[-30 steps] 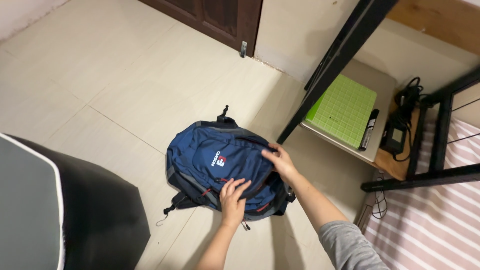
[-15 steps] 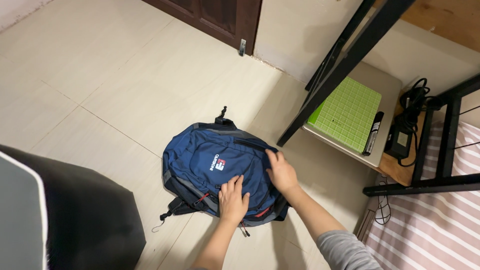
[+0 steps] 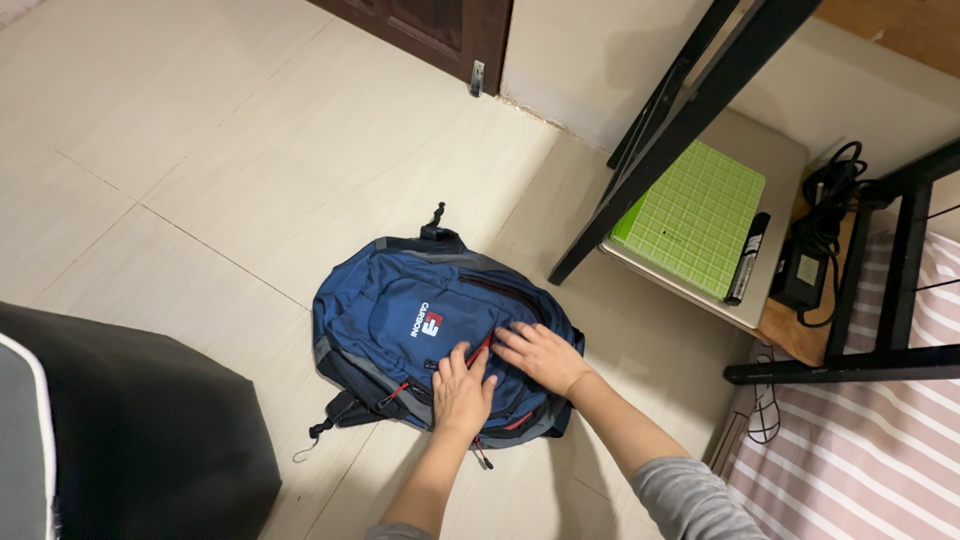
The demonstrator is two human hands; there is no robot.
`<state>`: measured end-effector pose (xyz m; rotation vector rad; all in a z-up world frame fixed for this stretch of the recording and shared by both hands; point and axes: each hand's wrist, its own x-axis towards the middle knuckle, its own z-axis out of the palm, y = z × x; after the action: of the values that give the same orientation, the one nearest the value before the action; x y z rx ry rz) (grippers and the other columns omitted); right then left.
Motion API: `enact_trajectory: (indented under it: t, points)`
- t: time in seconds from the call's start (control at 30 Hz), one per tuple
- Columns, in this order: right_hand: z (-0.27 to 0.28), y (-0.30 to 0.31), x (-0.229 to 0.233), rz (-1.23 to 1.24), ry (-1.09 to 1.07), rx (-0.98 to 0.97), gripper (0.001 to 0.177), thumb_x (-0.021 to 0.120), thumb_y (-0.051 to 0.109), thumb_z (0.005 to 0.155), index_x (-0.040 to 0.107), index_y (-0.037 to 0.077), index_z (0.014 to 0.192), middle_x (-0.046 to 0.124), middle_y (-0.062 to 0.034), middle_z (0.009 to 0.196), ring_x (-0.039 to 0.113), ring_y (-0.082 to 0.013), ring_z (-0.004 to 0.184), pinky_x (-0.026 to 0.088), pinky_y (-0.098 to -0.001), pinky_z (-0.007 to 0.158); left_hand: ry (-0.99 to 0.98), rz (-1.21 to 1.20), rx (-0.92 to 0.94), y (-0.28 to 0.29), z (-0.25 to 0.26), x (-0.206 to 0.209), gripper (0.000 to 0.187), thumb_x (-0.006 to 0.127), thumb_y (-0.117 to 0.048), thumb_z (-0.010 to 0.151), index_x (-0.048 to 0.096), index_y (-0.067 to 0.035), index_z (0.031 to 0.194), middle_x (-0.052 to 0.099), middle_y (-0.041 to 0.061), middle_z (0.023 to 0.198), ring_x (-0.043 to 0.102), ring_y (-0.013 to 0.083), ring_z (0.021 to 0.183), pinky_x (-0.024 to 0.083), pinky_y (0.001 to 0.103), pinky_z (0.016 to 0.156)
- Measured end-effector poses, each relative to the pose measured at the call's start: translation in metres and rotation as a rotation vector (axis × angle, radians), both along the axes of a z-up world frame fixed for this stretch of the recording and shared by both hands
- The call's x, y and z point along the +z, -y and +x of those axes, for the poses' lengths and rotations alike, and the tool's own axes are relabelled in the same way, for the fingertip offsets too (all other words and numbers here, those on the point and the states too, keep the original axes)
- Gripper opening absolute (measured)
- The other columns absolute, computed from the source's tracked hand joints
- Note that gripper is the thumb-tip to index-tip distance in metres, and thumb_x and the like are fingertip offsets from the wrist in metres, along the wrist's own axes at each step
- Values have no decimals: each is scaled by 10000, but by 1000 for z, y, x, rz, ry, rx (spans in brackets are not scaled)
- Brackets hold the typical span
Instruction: The person unpacks a blue backpack on the floor, removing a water bottle, charger, marker, smartphone, earphones, hair tie, glasses case, and wallet, placing each item on a white side table. The backpack is then zipped and set under the table.
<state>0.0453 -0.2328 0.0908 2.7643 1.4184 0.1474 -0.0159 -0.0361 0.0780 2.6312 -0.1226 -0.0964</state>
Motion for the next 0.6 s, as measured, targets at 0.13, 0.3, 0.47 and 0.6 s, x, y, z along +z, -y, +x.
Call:
enact_trajectory:
  t: [0.13, 0.3, 0.47, 0.6]
  points:
    - [-5, 0, -1, -33, -76, 35, 450, 564, 154, 879, 590, 134, 1328, 526, -36, 1516, 520, -249, 1273, 445, -364, 993, -63, 47, 29, 0, 4, -2, 560, 671, -294, 898, 543, -144, 1422, 277, 79, 1613, 468, 317, 1173, 400, 441, 964]
    - [-11, -6, 7, 27, -207, 2, 480, 554, 111, 880, 618, 140, 1355, 586, -72, 1399, 554, -255, 1146, 457, -359, 954, 13, 65, 24, -16, 17, -2, 549, 633, -206, 903, 522, -103, 1431, 281, 41, 1645, 497, 304, 1184, 422, 429, 963]
    - [-11, -26, 13, 56, -228, -96, 556, 552, 95, 867, 621, 142, 1416, 648, -29, 1083, 544, -244, 1009, 439, -358, 904, 39, -40, 43, -33, 32, -5, 520, 584, -72, 893, 556, -99, 1411, 462, 34, 1555, 548, 306, 1211, 449, 433, 1011]
    - [-9, -45, 20, 38, -102, -85, 398, 572, 130, 876, 701, 100, 1251, 622, -22, 985, 540, -231, 1003, 424, -347, 870, 103, -212, 93, -46, 40, 1, 476, 533, 20, 878, 636, -62, 1335, 583, 73, 1462, 604, 352, 1181, 492, 408, 1006]
